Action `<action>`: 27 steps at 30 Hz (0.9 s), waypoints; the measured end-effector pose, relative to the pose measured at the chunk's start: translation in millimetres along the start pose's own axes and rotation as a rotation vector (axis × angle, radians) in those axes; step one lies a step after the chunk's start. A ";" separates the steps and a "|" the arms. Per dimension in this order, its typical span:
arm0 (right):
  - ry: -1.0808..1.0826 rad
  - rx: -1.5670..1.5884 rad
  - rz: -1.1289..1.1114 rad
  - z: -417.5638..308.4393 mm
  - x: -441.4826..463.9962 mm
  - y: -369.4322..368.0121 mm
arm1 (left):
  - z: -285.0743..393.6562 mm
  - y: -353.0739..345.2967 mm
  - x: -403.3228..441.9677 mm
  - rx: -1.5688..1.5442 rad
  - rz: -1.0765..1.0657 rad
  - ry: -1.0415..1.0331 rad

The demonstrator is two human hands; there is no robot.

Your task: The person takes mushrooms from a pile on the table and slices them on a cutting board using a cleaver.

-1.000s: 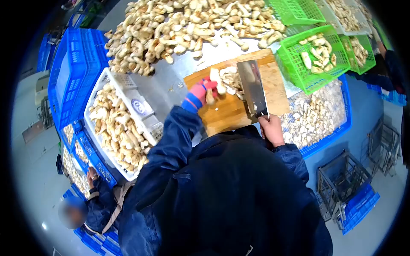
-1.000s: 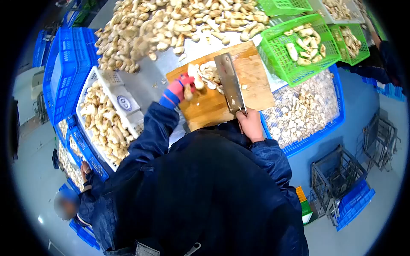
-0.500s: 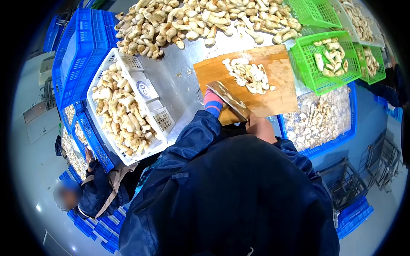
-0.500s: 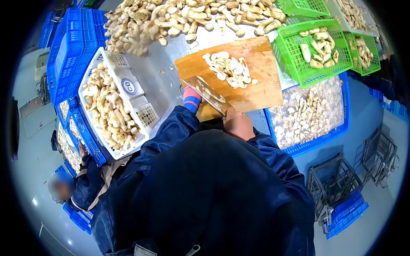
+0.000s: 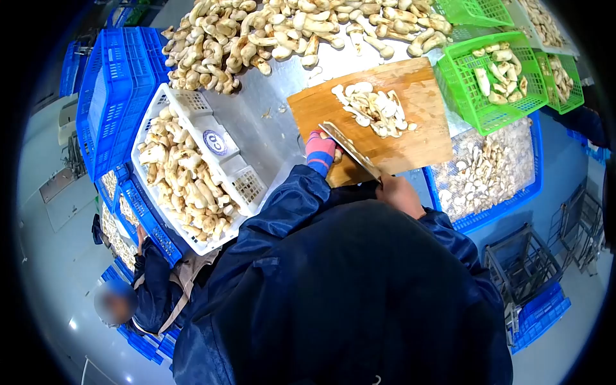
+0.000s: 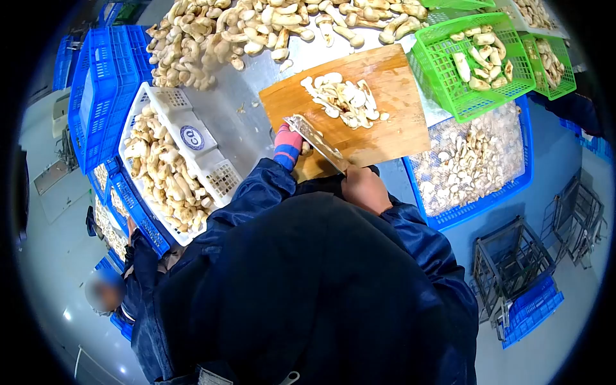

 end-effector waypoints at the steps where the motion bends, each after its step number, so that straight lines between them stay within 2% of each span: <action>1: 0.006 0.000 -0.007 -0.2 0.0 -0.1 | 0.4 0.0 -0.2 -0.006 -0.008 0.002; 8: 0.073 0.011 0.082 3.9 14.2 -12.4 | 34.8 13.5 -20.3 -0.206 -0.095 0.083; 10: 0.099 0.135 0.188 -6.9 28.4 -12.1 | 15.6 -0.5 -10.7 -0.492 -0.172 0.151; 13: 0.300 -0.007 0.253 -3.7 81.5 -17.8 | 11.4 1.8 -5.1 -0.260 -0.198 0.102; 16: 0.095 -0.058 0.236 2.8 79.7 4.8 | 24.7 14.3 2.7 0.177 -0.158 -0.136; 17: 0.136 -0.043 0.243 1.8 72.9 14.9 | 30.2 15.1 2.6 0.321 -0.146 -0.216; 20: 0.274 -0.056 0.261 11.6 51.1 36.4 | 63.3 23.0 -3.0 0.350 -0.319 -0.213; 21: 0.249 -0.092 0.231 12.6 45.7 40.6 | 67.6 22.1 1.1 0.377 -0.376 -0.224; 24: 0.183 -0.187 0.142 16.7 33.6 48.4 | 60.9 18.5 10.3 0.380 -0.381 -0.247; 27: 0.219 -0.211 0.134 23.5 29.3 46.7 | 53.6 18.5 12.6 0.301 -0.392 -0.224</action>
Point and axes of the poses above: each hand's wrist, its own x-axis towards the middle knuckle, its own y-axis out of the back of the hand, z = x × y, the point moved 4 cm from there along x, towards the middle knuckle, and after that the axes turned 9 degrees about -z, right-handed, at the moved point
